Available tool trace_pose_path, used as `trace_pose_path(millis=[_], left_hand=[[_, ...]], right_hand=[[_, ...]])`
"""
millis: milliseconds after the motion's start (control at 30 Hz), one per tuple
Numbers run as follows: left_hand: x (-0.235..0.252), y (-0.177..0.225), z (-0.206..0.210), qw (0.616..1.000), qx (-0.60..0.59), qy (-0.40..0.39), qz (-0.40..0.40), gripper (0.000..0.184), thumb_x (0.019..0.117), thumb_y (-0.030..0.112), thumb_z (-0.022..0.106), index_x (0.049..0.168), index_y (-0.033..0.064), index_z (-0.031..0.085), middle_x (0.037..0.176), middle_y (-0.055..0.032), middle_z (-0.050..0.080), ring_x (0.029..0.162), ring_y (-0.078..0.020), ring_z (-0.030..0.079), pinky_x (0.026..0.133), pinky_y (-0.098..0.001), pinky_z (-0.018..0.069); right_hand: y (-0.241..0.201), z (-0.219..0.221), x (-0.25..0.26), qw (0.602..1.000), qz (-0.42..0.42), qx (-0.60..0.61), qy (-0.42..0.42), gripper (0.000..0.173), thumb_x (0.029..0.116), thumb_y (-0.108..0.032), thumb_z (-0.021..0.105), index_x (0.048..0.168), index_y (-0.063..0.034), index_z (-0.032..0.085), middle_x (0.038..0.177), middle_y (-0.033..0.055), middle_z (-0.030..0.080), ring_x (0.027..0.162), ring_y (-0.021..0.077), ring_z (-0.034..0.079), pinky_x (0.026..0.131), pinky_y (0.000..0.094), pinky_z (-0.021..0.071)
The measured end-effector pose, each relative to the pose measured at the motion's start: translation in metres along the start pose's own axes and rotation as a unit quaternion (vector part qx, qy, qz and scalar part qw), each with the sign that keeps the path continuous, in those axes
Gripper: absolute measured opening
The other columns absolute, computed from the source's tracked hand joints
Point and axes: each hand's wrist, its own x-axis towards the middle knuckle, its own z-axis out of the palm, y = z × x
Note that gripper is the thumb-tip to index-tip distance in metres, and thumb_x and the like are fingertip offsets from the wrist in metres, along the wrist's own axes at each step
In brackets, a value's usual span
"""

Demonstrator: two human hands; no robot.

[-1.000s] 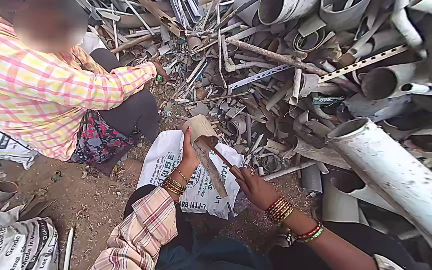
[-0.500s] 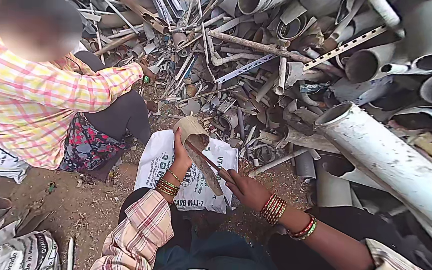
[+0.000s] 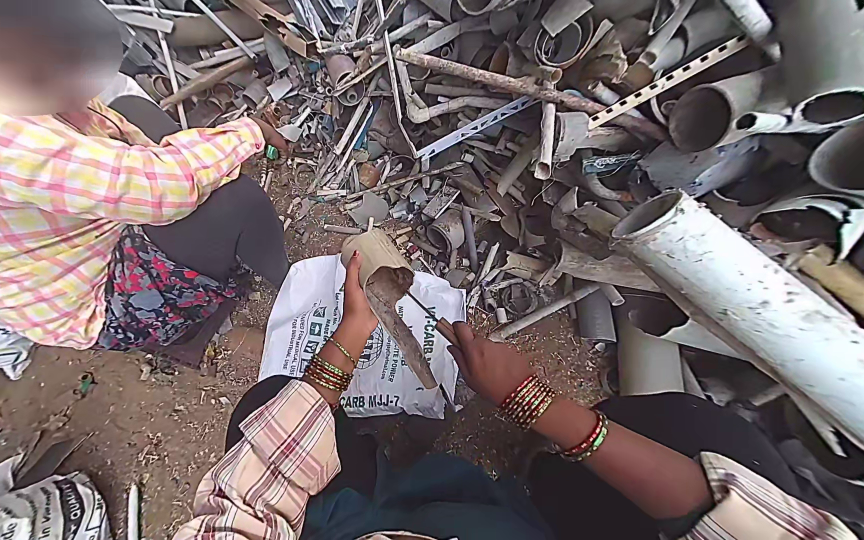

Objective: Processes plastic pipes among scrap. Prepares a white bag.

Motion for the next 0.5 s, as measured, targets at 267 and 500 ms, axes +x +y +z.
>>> trace_pose_path(millis=[267,500], left_hand=[[0.008,0.014,-0.011,0.998,-0.031,0.027,0.041,0.051,0.1086,0.054,0.029,0.136,0.0179,0.052,0.121,-0.0051,0.065,0.11,-0.0168,0.064,0.091,-0.0411,0.0553],[0.011,0.02,-0.02,0.995,-0.067,0.018,0.072,0.051,0.1085,0.054,0.026,0.133,0.019,0.053,0.118,-0.003,0.066,0.108,-0.0151,0.065,0.089,-0.0396,0.0564]], right_hand=[[0.018,0.002,0.007,0.998,-0.056,0.017,0.014,0.045,0.1119,-0.029,0.039,0.145,0.001,0.039,0.109,0.03,0.065,0.105,0.0489,0.066,0.089,0.0619,0.0501],[0.027,0.016,0.006,0.978,-0.191,0.089,-0.006,0.042,0.1092,-0.023,0.046,0.14,0.0057,0.043,0.095,0.0278,0.064,0.09,0.0442,0.066,0.083,0.0574,0.0517]])
